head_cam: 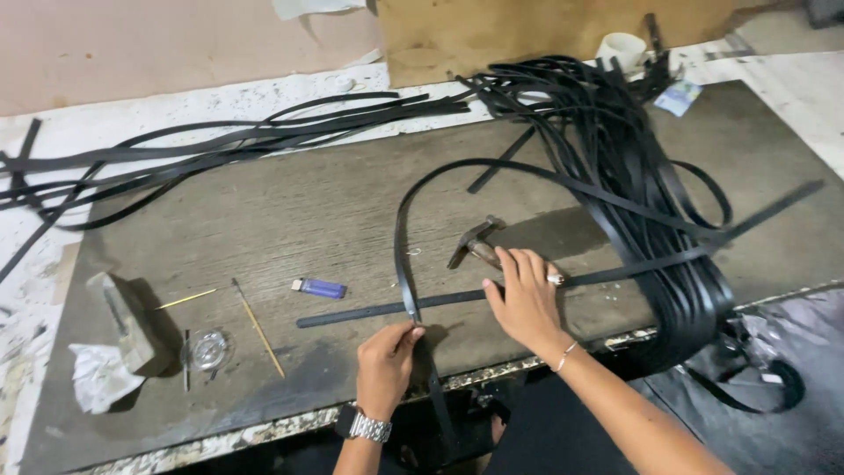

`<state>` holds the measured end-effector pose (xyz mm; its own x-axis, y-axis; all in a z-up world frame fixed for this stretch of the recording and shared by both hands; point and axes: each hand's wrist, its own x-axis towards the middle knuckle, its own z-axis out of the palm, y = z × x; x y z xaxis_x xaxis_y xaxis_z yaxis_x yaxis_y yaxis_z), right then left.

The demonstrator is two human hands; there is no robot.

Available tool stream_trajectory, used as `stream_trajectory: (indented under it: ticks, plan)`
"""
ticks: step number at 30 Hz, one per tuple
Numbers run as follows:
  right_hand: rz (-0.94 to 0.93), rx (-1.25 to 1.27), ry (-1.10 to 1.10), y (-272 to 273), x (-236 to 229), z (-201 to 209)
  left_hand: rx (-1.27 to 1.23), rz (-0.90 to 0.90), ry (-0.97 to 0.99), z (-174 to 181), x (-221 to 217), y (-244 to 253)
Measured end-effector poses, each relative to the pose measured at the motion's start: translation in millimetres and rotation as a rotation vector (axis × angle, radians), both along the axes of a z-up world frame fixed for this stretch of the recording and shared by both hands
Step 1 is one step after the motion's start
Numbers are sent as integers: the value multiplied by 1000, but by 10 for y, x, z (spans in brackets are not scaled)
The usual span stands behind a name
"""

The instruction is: Using a hammer and a punch tool to create holes in long leather straps on a workbench.

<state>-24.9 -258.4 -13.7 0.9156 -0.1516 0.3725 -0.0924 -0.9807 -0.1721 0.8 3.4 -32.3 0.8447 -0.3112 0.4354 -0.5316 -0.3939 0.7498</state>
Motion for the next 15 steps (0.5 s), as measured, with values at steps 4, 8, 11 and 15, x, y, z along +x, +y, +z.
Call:
stream_trajectory:
  ticks: [4, 8, 11, 15]
  plan:
    - [-34, 4, 23, 42, -7, 20, 39, -2, 48, 39, 4, 3]
    - [-29, 40, 39, 67, -25, 57, 31, 0, 47, 36, 10, 8]
    - [-27, 55, 46, 81, -24, 65, 46, -4, 40, 43, 13, 23]
    - [-38, 105, 100, 136, -49, 149, 137, 37, 32, -70, 42, 28]
